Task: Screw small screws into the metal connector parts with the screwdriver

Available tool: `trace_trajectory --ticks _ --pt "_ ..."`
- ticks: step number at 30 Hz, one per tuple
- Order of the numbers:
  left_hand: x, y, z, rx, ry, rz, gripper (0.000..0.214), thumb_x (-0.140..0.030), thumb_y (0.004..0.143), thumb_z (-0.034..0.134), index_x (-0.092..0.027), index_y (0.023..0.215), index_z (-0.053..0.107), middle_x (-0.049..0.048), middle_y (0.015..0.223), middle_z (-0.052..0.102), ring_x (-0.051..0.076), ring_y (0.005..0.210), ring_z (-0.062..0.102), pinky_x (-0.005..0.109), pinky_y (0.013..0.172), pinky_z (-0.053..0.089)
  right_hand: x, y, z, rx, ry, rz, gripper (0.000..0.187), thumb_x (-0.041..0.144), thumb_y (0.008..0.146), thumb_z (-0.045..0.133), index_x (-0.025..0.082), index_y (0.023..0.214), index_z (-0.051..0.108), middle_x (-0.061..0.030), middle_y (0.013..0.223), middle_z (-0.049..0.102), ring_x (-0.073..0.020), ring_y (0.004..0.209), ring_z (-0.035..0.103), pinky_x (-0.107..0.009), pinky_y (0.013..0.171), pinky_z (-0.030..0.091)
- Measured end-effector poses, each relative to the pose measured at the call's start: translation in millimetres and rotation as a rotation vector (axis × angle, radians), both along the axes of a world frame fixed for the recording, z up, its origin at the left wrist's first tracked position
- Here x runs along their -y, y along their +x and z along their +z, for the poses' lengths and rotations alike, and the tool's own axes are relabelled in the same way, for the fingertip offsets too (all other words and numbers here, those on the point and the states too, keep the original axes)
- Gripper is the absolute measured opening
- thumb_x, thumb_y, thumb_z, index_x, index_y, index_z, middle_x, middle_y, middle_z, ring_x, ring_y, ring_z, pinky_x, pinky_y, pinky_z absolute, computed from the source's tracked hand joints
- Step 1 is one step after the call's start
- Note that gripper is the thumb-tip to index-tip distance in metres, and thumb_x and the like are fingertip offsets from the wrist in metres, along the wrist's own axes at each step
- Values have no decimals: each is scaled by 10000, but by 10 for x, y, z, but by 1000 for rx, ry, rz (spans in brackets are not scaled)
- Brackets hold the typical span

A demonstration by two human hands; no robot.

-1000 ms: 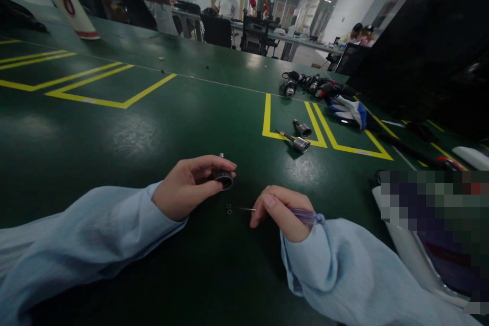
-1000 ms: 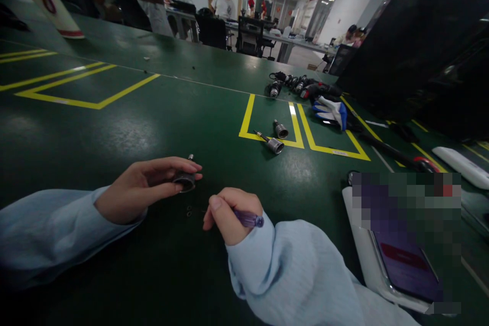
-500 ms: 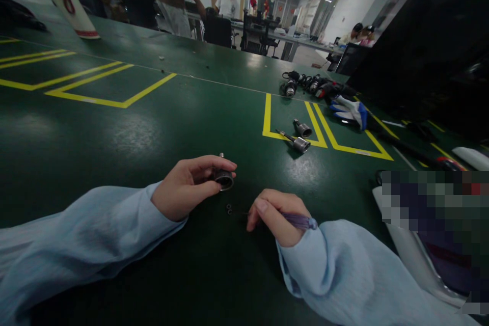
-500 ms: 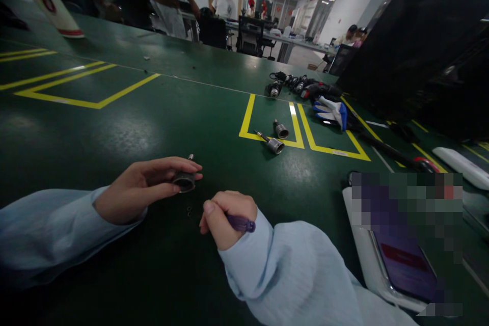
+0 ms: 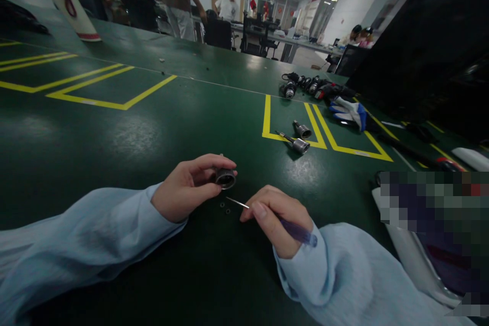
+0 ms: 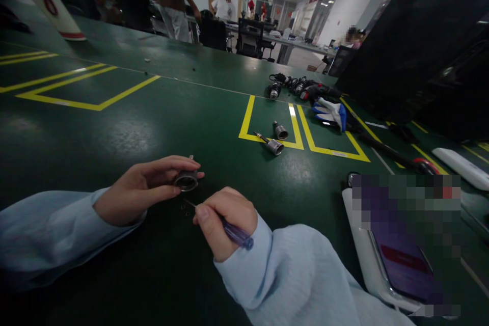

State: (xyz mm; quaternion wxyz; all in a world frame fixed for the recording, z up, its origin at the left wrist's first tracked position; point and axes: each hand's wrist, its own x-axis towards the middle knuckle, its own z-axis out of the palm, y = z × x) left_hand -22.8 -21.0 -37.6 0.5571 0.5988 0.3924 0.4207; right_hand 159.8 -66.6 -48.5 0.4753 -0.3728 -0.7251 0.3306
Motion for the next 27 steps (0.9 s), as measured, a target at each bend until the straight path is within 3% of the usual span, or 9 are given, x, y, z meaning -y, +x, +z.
trace_trajectory --ticks 4,11,19,24,27 --pt "14 11 17 -13 -18 -8 311 -85 593 644 -173 891 661 67 1000 643 229 908 629 376 850 487 -3 -5 -4 3 1 -12 248 264 820 422 180 685 613 -31 650 641 -125 628 574 -264 615 451" --pt "18 20 -7 -3 -68 8 327 -84 598 642 -149 918 631 73 952 665 223 907 627 370 852 473 9 26 10 34 6 76 302 231 813 418 170 565 579 -1 519 580 -92 523 532 -242 585 419" --pt "0 30 -13 25 -114 28 344 -61 572 641 -162 897 592 50 908 674 197 866 635 337 829 473 -7 0 -39 42 -8 20 334 226 804 411 171 506 551 -1 487 557 -93 497 506 -239 538 392" --pt "1 24 -25 26 -97 58 355 -68 557 654 -149 899 604 58 942 658 188 838 639 315 780 490 34 30 20 43 49 7 362 175 768 393 172 406 420 15 373 421 -93 424 428 -256 479 320" --pt "2 36 -21 33 -120 86 376 -67 554 665 -142 918 610 61 924 669 180 847 634 314 801 487 41 9 -1 0 32 -30 374 197 780 395 173 408 423 16 377 425 -89 421 423 -255 476 322"
